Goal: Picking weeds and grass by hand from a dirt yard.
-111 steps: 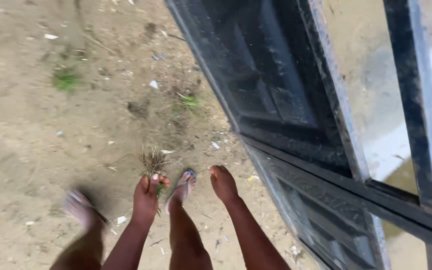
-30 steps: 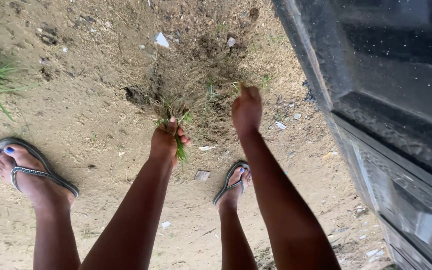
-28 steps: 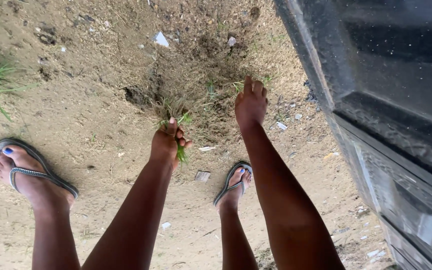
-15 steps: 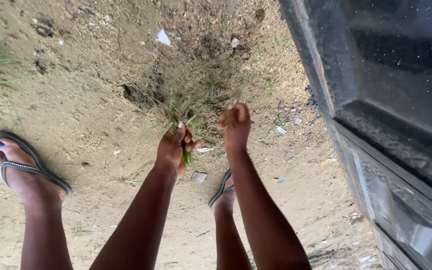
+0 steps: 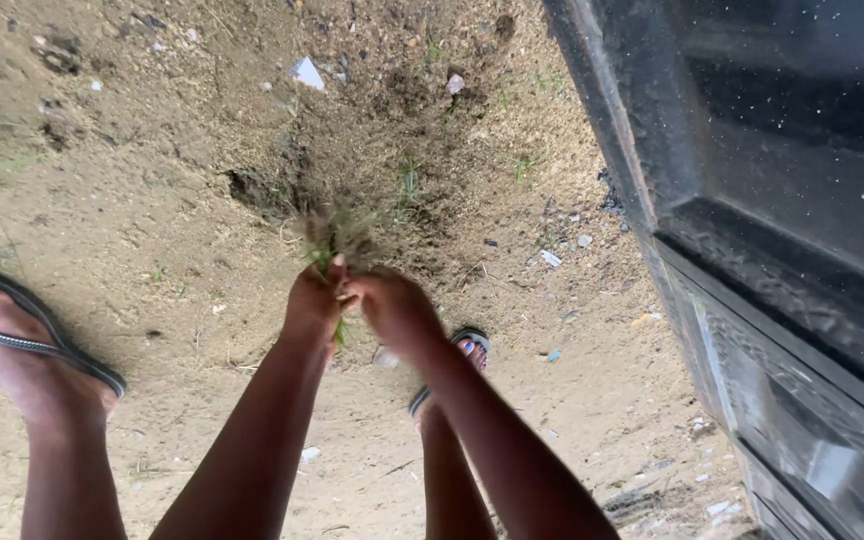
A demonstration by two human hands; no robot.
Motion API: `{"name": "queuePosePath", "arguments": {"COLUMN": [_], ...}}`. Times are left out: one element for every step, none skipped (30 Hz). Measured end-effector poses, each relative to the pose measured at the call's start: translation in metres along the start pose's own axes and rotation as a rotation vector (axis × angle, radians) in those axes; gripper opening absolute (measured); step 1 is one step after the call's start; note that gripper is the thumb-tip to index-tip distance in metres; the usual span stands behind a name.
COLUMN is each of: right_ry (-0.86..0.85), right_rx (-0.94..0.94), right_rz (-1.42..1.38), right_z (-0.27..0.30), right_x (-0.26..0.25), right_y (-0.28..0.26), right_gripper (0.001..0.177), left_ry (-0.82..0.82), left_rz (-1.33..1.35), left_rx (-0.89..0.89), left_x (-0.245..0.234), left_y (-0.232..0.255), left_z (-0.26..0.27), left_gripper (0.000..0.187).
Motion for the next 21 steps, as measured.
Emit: {"name": "queuePosePath", "arguments": {"right_ry": [0.069, 0.133, 0.131, 0.375, 0.616, 0.617, 0.673, 0.718, 0.717, 0.658, 0.594, 0.590, 0.498, 0.401, 0.394, 0.368, 0.342, 0.343, 0.335, 0.329, 0.332], "right_rx": [-0.012, -0.027, -0.024, 0.183, 0.393, 0.394, 0.426, 0.457, 0.462, 0.497, 0.530, 0.525, 0.586, 0.648, 0.645, 0.613, 0.581, 0.576, 0.485, 0.395, 0.389], "right_rz": [-0.075, -0.151, -0.150, -0.176, -0.200, -0.199, 0.094, 0.387, 0.386, 0.529, 0.671, 0.670, 0.691, 0.711, 0.712, 0.709, 0.707, 0.707, 0.749, 0.790, 0.791], "right_z": [-0.006, -0.013, -0.025, -0.041, -0.053, -0.064, -0.072, -0.080, -0.084, -0.090, -0.097, -0.103, -0.110, -0.115, -0.116, -0.118, -0.120, -0.119, -0.119, -0.119, -0.112], "right_x": [-0.017, -0.032, -0.058, -0.091, -0.124, -0.142, -0.162, -0.181, -0.188, -0.194, -0.200, -0.205, -0.210, -0.213, -0.213, -0.215, -0.217, -0.219, -0.219, -0.221, -0.218], "right_y": [0.022, 0.045, 0.054, 0.071, 0.086, 0.092, 0.098, 0.103, 0.100, 0.097, 0.093, 0.103, 0.114, 0.125, 0.156, 0.185, 0.214, 0.226, 0.236, 0.246, 0.228], "right_gripper": [0.022, 0.021, 0.021, 0.012, 0.013, 0.013, 0.018, 0.026, 0.026, 0.035, 0.046, 0.046, 0.051, 0.056, 0.056, 0.047, 0.038, 0.038, 0.028, 0.021, 0.021], "left_ry": [0.033, 0.072, 0.071, 0.063, 0.056, 0.055, 0.029, 0.004, 0.005, -0.013, -0.031, -0.026, -0.029, -0.030, -0.024, -0.032, -0.041, -0.039, -0.050, -0.062, -0.061], "left_rz": [-0.019, -0.035, -0.034, 0.021, 0.076, 0.076, 0.096, 0.112, 0.109, 0.110, 0.112, 0.116, 0.133, 0.150, 0.154, 0.162, 0.170, 0.173, 0.177, 0.181, 0.184], "left_rx": [0.001, 0.002, -0.002, 0.000, 0.001, 0.000, 0.001, -0.001, -0.006, 0.008, 0.022, 0.023, 0.019, 0.011, 0.008, 0.011, 0.013, 0.017, 0.035, 0.053, 0.059], "left_x": [-0.002, -0.005, -0.007, -0.008, -0.008, -0.008, -0.007, -0.006, -0.005, -0.004, -0.003, 0.000, 0.003, 0.005, 0.005, 0.006, 0.008, 0.007, 0.006, 0.006, 0.004], "left_y": [0.000, -0.001, -0.006, -0.009, -0.011, -0.012, -0.013, -0.016, -0.016, -0.015, -0.015, -0.011, -0.007, -0.004, -0.006, -0.005, -0.004, -0.003, -0.002, 0.000, 0.003], "left_z": [0.002, 0.005, 0.005, 0.003, 0.001, 0.000, -0.002, -0.003, -0.003, -0.003, -0.002, -0.002, -0.001, 0.001, 0.002, 0.002, 0.002, 0.002, 0.002, 0.001, 0.003], "left_gripper": [0.033, 0.034, 0.034, 0.036, 0.038, 0.038, 0.038, 0.038, 0.038, 0.038, 0.039, 0.039, 0.038, 0.037, 0.037, 0.037, 0.037, 0.037, 0.038, 0.038, 0.038]}}
Point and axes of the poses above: each hand's wrist, its own z-axis away from the middle knuckle, its own x-axis out of the palm, y = z × x, the point moved 3 cm from there along -z, towards the middle knuckle, and after that the axes turned 10 degrees about -z, right-handed, at the moved point
